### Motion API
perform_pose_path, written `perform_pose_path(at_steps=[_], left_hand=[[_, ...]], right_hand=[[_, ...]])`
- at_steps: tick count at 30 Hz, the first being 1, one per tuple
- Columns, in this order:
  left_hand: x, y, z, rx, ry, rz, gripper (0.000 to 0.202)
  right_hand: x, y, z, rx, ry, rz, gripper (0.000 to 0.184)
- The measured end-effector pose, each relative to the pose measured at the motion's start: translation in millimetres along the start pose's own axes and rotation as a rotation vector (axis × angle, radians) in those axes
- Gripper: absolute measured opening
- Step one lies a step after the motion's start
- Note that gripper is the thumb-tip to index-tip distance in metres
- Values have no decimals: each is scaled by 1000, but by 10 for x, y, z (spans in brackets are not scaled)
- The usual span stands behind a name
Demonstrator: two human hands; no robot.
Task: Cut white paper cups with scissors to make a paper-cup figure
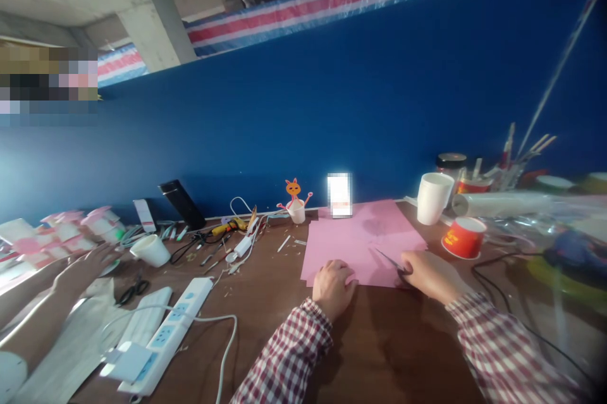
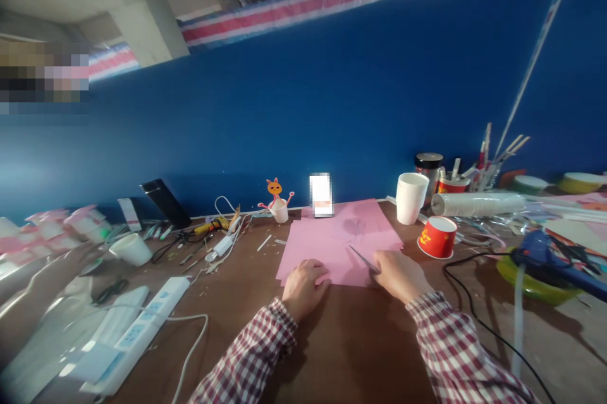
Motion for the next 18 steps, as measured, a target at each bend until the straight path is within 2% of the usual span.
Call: perform_pose_path(at_steps=[5,8,11,13,14,15,17,18], left_hand=[[13,12,5,-10,-2,-6,19],[34,20,9,-31,-1,-4,20],[59,20,10,-28,-22,8,20],[64,22,10,-11,-33,15,20],[63,22,9,-4,-36,18,20],[61,19,9,-3,-41,22,20],[55,13,7,-7,-46,29,21],[52,13,7,-7,-46,31,21]], right_hand=[[-41,-55,-7,-169,118,-55,13],[-12,-24,-22,-213,149,-69,16],[-41,111,65,-160,89,-36,16],[-194,317,273,-78,66,-57,14],[-333,482,433,-2,106,-159,16],[-525,637,637,15,220,-318,16],[-978,971,1183,-49,643,-694,23],[-1117,1091,1430,-69,746,-746,25]])
Point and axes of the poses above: each hand's wrist, its own z-axis away from the middle knuckle, its own y-axis out of the back of the hand, x = y × z, the point moved 7 cm from there along -z, towards the middle knuckle, and after that the axes turned 7 degrees about -y, right-handed, at the moved point
